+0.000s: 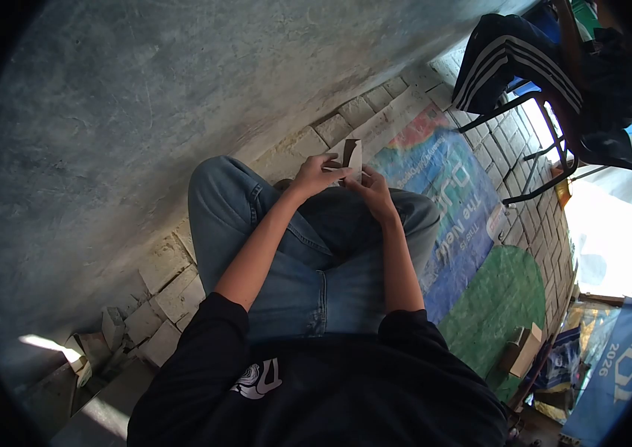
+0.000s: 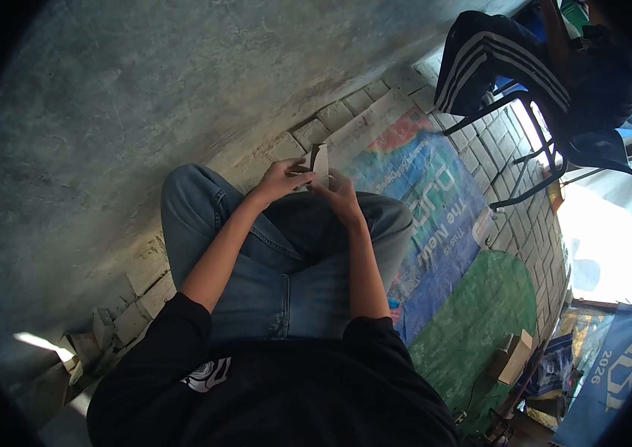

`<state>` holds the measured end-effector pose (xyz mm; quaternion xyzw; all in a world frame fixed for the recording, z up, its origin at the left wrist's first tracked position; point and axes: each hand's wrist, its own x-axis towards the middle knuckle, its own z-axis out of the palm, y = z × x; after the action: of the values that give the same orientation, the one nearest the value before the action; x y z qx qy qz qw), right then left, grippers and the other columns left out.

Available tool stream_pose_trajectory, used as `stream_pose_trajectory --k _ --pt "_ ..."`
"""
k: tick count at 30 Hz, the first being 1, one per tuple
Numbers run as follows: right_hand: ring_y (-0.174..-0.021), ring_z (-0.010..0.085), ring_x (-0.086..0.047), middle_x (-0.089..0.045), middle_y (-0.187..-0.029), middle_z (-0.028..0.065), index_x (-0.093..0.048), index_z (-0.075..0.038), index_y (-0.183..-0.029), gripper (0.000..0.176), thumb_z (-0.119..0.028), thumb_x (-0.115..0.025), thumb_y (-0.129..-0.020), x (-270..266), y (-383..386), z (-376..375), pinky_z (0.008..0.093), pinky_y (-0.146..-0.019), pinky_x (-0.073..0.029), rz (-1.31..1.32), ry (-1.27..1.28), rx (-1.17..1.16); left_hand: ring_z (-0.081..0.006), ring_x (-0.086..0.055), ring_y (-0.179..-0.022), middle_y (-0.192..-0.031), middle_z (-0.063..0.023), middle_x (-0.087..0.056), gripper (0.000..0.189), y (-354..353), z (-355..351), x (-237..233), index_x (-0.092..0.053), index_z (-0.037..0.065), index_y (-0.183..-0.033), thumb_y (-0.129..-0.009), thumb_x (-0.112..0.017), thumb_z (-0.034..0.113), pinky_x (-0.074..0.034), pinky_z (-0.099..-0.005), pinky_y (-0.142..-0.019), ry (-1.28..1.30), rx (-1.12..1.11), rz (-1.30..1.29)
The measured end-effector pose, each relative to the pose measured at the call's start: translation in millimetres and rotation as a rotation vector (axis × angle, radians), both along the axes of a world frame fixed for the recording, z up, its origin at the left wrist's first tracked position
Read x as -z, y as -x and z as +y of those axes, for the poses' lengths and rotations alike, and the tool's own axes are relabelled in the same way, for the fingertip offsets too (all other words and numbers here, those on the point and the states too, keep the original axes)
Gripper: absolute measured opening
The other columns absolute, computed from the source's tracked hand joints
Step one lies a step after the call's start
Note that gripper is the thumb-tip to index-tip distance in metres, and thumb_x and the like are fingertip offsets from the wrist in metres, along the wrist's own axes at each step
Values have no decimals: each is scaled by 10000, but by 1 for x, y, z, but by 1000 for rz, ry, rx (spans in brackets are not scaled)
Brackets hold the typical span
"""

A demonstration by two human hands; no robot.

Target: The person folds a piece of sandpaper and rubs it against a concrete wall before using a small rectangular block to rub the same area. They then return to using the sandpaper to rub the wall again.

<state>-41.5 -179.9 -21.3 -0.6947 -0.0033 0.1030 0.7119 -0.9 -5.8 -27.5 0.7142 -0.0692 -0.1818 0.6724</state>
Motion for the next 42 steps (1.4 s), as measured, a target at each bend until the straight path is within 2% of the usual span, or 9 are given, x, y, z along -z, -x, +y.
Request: stream_pose_trajectory --k 7,10,16,19,22,24,27,33,42 --pt "-930 145 -586 -617 -1046 109 -531 57 -1163 434 -145 -685 -811 -16 4 6 273 -799 -466 22 -23 -53 -136 -633 -860 -956 -100 -670 428 0 4 -13 -606 -41 -1092 -771 -730 213 -496 -272 -723 52 19 -68" --pt "-938 146 -586 -625 -1041 101 -543 52 -1157 421 -158 -678 -818 -12 3 3 283 -811 -463 -42 -16 -49 -167 -670 -788 -854 -112 -690 397 0 4 -7 -657 -22 -985 -717 -761 252 -520 -272 -705 125 -38 -148" --pt "-882 129 -601 -663 -937 88 -627 51 -1029 305 -159 -680 -814 -3 1 -1 279 -793 -471 -47 96 9 -171 -680 -752 -804 -123 -693 350 1 7 -14 -687 22 -943 -703 -766 264 -520 -276 -705 -259 2 -175" --pt "-839 120 -610 -669 -910 79 -639 54 -1003 278 -146 -679 -814 0 1 -1 265 -767 -477 -60 97 31 -137 -658 -783 -823 -89 -694 323 3 3 -12 -670 23 -1018 -763 -733 210 -509 -261 -717 -249 0 -245" --pt "-805 114 -611 -667 -902 77 -634 59 -1003 271 -133 -674 -817 4 0 -2 254 -726 -481 -30 36 91 -175 -674 -802 -847 -147 -689 371 2 -2 -8 -675 32 -1011 -735 -741 271 -512 -284 -730 -104 -11 -182" --pt "-778 108 -606 -661 -878 63 -632 63 -983 248 -134 -660 -833 7 0 -2 252 -698 -481 -45 4 180 -183 -671 -818 -869 -139 -688 349 1 -6 -3 -660 33 -1034 -771 -703 259 -509 -290 -738 178 -88 -92" --pt "-764 100 -598 -652 -864 50 -628 58 -978 236 -140 -644 -851 8 0 -4 246 -686 -475 -36 -33 221 -191 -672 -809 -873 -125 -687 264 -3 -1 8 -653 26 -1017 -810 -627 188 -513 -288 -725 23 -145 -221" --pt "-744 91 -590 -641 -858 40 -608 55 -1010 261 -168 -620 -875 12 -2 -3 242 -656 -466 -26 -35 223 -180 -674 -769 -824 -129 -687 214 -6 2 15 -657 14 -947 -806 -511 83 -519 -281 -689 25 -199 -156" --pt "-731 93 -584 -630 -847 41 -571 31 -998 269 -224 -575 -913 8 -1 -3 239 -655 -463 8 -50 171 -161 -671 -707 -777 -112 -687 201 -3 3 8 -660 17 -933 -806 -523 91 -519 -273 -665 9 -180 -127"
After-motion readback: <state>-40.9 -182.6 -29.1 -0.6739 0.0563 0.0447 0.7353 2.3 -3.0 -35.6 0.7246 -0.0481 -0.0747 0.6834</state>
